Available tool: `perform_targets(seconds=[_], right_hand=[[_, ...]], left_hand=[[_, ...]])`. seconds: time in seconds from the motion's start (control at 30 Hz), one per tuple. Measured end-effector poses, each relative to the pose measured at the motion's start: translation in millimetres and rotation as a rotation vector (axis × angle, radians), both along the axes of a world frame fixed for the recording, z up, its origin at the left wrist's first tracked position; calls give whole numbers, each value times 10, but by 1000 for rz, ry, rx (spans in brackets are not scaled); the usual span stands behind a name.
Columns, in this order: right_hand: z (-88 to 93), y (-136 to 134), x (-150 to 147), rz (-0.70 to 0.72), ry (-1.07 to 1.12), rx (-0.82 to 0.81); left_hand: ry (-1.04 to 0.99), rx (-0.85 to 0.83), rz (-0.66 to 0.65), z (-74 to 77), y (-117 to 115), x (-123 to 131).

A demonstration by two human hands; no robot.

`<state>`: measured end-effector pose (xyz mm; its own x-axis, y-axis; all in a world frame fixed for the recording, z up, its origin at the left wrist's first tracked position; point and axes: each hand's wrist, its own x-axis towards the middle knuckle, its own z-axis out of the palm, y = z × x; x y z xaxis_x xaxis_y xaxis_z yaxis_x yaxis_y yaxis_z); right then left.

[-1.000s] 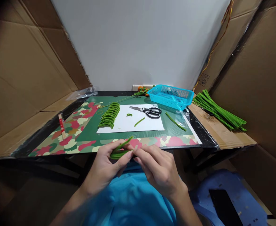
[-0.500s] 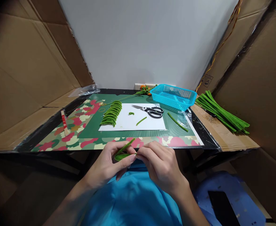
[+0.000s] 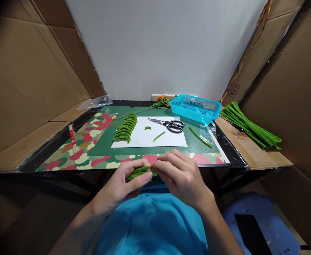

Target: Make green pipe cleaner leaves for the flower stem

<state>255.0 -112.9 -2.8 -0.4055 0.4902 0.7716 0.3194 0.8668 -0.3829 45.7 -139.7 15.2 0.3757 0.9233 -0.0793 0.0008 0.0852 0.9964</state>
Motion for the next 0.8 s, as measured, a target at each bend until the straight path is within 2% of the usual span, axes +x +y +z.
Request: perform_targets(seconds=[0.1, 0.27, 0.43, 0.53, 0.67, 0.8], right_hand=[[-50, -73, -39, 11, 77, -64], [-47, -173, -75, 9, 160, -169], [-60, -253, -109, -48, 215, -194], [-98, -300, -144, -88, 241, -202], [-128, -318, -158, -78, 281, -234], [-133, -285, -134, -23, 291, -260]], left_hand=[[-19, -11, -26, 3, -7, 7], [18, 116, 12, 38, -18, 32], [207, 334, 4, 30, -65, 73], [286, 408, 13, 8, -90, 97], [193, 383, -1, -3, -86, 94], [67, 253, -17, -12, -60, 55]])
